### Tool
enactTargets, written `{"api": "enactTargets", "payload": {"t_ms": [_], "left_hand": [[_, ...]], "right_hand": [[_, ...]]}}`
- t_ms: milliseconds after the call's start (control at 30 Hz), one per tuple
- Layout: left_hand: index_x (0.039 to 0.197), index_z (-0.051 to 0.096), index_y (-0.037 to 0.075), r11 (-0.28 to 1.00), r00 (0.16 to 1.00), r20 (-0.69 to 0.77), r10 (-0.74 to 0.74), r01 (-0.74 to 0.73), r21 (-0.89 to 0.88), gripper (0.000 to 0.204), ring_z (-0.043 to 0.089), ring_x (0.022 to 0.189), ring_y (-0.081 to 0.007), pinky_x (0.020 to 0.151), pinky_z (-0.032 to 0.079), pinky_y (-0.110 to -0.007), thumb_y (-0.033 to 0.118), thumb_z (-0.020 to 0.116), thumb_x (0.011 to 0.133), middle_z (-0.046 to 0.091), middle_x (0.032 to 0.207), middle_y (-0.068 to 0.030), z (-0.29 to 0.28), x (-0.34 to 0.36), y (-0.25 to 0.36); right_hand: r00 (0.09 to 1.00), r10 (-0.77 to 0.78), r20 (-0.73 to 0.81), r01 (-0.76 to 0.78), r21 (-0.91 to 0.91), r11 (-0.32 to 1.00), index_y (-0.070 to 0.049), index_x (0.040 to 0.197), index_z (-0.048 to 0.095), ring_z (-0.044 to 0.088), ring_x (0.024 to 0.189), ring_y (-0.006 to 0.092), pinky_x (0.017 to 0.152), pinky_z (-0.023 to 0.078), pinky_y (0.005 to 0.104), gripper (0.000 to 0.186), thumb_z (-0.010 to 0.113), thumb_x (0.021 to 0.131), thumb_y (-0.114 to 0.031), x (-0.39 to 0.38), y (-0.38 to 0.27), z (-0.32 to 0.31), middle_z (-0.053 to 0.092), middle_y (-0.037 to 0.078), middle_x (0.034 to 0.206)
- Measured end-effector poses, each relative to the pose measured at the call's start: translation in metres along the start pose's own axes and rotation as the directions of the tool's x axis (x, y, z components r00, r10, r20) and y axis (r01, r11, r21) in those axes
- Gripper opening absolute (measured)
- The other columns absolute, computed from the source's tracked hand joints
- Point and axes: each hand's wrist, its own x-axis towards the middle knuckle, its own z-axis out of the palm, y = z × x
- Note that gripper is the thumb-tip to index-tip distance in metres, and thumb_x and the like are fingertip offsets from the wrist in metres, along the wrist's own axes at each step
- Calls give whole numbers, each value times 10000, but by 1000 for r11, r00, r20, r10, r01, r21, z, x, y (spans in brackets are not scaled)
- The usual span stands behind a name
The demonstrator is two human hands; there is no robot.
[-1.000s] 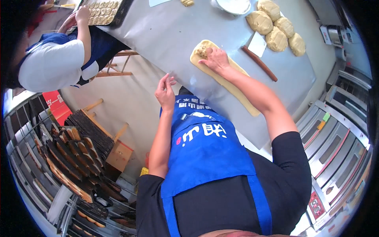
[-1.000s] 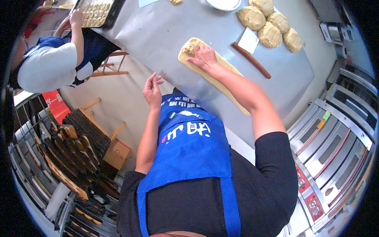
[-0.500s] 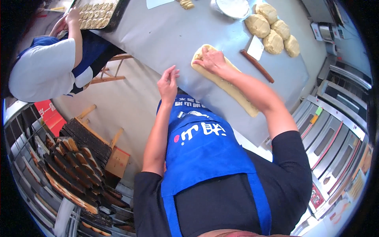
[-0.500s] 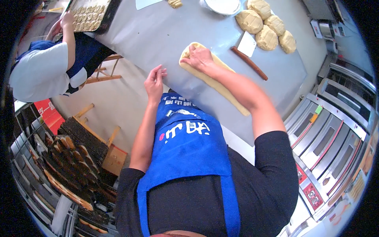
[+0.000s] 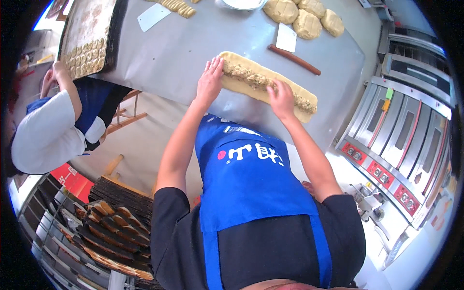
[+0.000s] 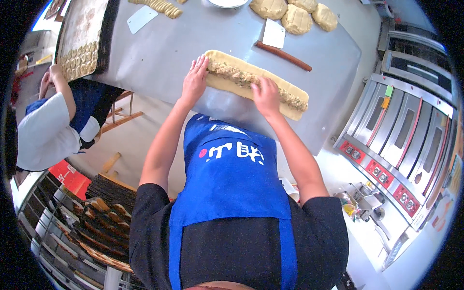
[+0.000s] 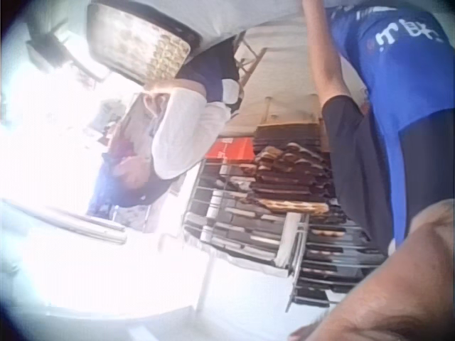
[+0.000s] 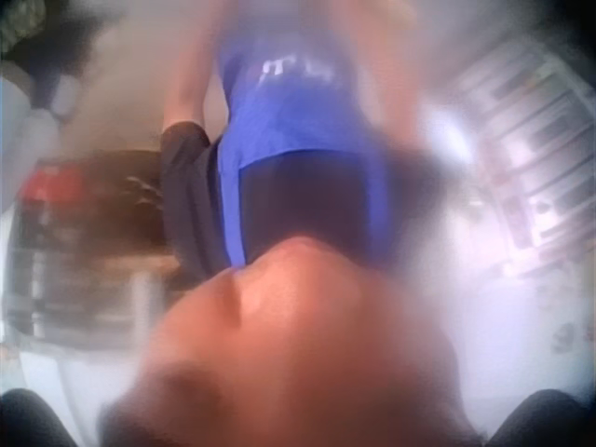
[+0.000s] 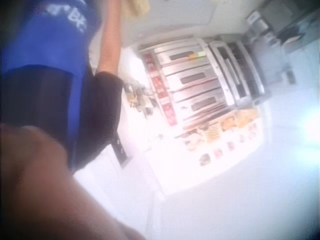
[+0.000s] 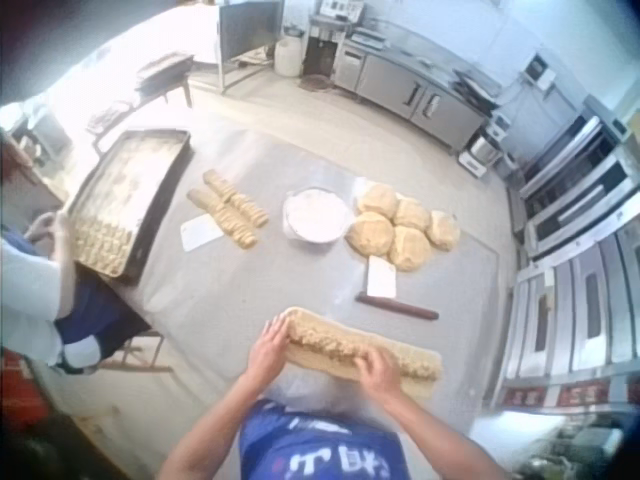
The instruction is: The person walks to a bowl, takes out filling by hand, and places it on a strip of dough on a metal table. They spread the filling across the dough, roll the dough over the filling, and use a scraper to cut the roll.
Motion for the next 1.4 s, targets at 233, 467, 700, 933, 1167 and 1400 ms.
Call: {"api": "enactTargets", "payload": {"t_ms": [233,467,700,933,1167,1400], "left_hand": [[1655,345,8,945,929,329,168,-247,215,769,237,1638,-324,1349,182,-483,372,636,1043,311,1744,-179,-10,39,52],[1676,281,-9,899,833,528,164,-346,267,890,165,1656,-368,1354,123,-500,506,622,1035,234,1767,-214,9,65,103],[1679,278,10,837,685,592,425,-546,31,862,181,1656,-309,1364,143,-469,487,614,1044,249,1771,-165,65,75,163],[1678,245,-29,847,733,615,290,-496,193,898,161,1656,-372,1356,137,-513,428,655,1023,205,1771,-228,74,79,185],[1682,305,49,817,713,618,332,-545,190,868,196,1650,-360,1348,171,-516,407,697,995,263,1767,-170,110,56,218],[1655,343,-9,974,952,244,186,-211,81,773,258,1622,-414,1335,179,-539,273,681,1020,325,1709,-283,119,20,255]], "right_hand": [[890,369,-266,-338,157,928,-32,1159,719,754,941,291,831,603,403,156,687,1023,-100,-83,64,-82,763,148,1050],[861,399,-314,-354,193,915,-41,1134,727,755,874,273,800,597,381,130,683,1028,-102,-111,97,-127,766,133,1023],[847,450,-282,-390,243,888,-40,1115,727,748,826,284,753,590,381,121,686,1029,-114,-133,122,-139,759,138,978],[787,545,-288,-456,323,829,-66,1134,721,748,855,291,774,598,394,133,696,1022,-133,-135,172,-164,761,130,1004],[933,168,-318,-207,-91,974,-8,1576,439,443,1512,361,1229,365,497,679,714,999,-237,-105,207,-158,482,213,1615],[993,111,-49,-117,-144,983,8,1662,316,274,1623,378,1341,195,514,833,693,1001,-332,-129,247,-157,319,225,1731]]}}
